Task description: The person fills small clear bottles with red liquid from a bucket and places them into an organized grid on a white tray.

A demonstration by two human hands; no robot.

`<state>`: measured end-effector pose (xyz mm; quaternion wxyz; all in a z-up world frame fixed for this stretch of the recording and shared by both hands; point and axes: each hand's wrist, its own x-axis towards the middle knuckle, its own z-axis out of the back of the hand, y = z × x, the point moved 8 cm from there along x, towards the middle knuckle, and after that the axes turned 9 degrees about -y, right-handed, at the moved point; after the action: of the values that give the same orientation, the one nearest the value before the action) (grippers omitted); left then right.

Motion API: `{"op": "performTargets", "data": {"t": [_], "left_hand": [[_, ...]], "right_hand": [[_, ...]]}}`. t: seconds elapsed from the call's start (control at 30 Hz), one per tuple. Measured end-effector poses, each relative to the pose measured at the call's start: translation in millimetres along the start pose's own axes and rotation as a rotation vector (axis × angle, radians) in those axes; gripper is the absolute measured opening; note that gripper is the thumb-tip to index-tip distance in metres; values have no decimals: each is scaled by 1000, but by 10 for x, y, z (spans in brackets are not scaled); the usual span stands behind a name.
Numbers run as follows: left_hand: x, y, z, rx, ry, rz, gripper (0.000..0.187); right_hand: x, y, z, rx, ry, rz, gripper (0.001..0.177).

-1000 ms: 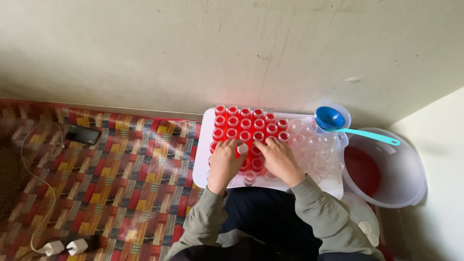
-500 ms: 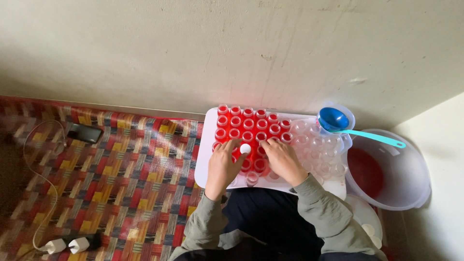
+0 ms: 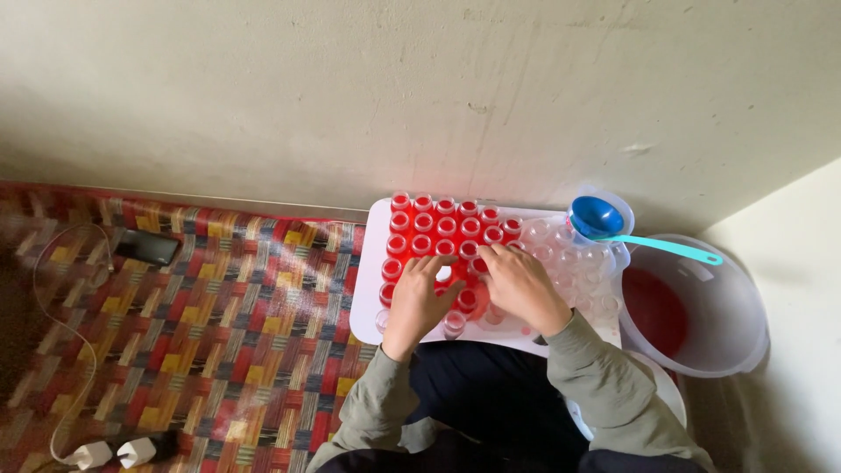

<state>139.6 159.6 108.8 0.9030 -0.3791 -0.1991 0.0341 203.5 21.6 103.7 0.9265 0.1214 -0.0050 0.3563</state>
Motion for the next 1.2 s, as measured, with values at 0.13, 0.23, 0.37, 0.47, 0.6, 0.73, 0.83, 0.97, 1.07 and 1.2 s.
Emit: {"op": "performTargets", "data": {"t": [0.13,0.23,0.37,0.47,0.6,0.73,0.83,0.97,1.07,1.2], "left_hand": [[41,-117,-51,-43,17,-20,43],[52,-241,-64,-108,27,-70,49],[67,-297,-108,-188,19,-61,67],[71,-336,-129,-235,-15,-67,72],[102,-314,-183,-266,-85,-42,67],[121,-274,-173,-273,-106,-13,65],[122,-264,-87,-280,-134,14,62],[114,-191,-46,-301,-145,51,60],[98,-148,-59,-287,-139,70,60],[87,-133,-63,-285,-145,58,58]], "right_hand": [[-2,134,301,-49,-26,52,42],[-22,148,459,-104,-63,72,44],[-60,194,740,-95,-110,75,45],[-87,307,987,-74,-147,82,45],[-118,411,1216,-17,-199,76,44],[-134,406,1348,96,-220,54,43],[-77,164,1226,313,-166,6,55],[85,-198,819,422,-101,-131,45],[153,-254,350,105,56,-189,45],[232,-649,-450,-167,43,-140,41]]}}
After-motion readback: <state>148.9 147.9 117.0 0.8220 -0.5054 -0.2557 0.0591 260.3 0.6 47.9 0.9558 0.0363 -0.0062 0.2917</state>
